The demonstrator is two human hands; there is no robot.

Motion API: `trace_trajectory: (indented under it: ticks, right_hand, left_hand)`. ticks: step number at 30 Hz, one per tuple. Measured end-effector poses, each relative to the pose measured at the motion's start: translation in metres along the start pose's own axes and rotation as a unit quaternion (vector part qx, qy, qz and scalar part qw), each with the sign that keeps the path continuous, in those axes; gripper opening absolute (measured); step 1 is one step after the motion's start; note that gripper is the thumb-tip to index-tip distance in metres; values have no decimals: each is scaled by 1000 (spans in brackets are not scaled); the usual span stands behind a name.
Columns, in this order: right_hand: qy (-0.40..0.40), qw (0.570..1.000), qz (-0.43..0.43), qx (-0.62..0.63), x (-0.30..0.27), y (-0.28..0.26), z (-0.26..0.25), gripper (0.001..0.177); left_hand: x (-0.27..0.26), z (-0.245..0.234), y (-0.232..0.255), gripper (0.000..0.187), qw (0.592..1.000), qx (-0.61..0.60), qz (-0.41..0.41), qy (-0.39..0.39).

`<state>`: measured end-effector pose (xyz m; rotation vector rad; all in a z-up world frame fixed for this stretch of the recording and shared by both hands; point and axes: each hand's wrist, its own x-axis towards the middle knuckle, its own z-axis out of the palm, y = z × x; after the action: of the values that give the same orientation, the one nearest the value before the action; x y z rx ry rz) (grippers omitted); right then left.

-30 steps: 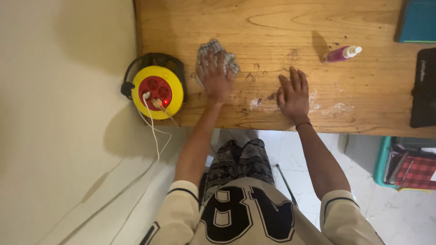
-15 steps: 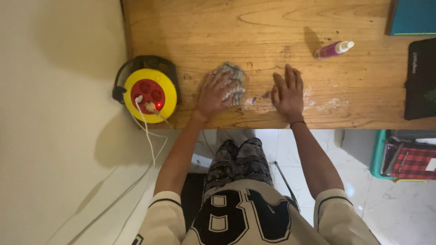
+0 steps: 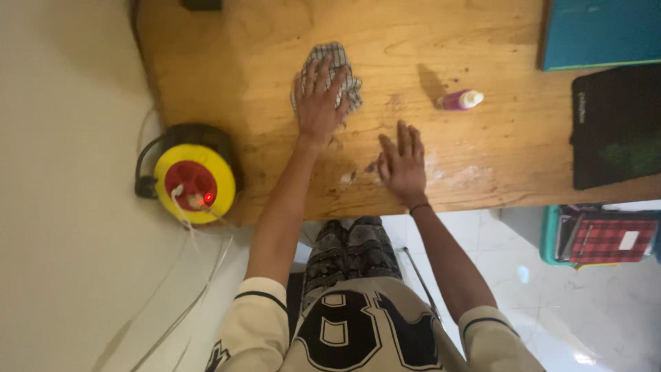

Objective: The person cleans a wooden desk by spraying the surface with a spray bottle and wiping it with a cloth.

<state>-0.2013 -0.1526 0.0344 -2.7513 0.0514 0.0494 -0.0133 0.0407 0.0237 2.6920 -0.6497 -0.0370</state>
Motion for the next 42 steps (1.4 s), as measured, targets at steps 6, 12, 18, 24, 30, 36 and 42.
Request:
trace_trajectory:
  ticks: [6, 12, 18, 24, 30, 36, 42]
  right_hand:
    - [-12, 1000, 13, 13, 9, 3, -4, 49]
    - [-3, 999, 1, 44, 8, 1, -15, 51]
    - [-29, 999, 10, 44, 8, 8, -12, 56]
    - [1, 999, -2, 51, 7, 10, -6, 56]
    - [-13, 999, 14, 42, 7, 11, -11, 56]
    - [21, 999, 25, 34, 11, 8, -13, 50]
    - [43, 998, 21, 29, 8, 8, -14, 48]
  left_hand:
    - [100, 44, 23, 56, 997, 52, 18, 56]
    - [107, 60, 94, 66, 991, 16, 125, -52]
    - [51, 12, 54, 50, 989, -67, 128, -42]
    - [62, -10, -3, 46, 999, 11, 44, -25]
    - [139, 33, 33, 53, 994, 1, 107, -22]
    - [131, 51, 98, 59, 966, -36, 253, -39]
    - [94, -4, 29, 48, 935, -67, 331, -107]
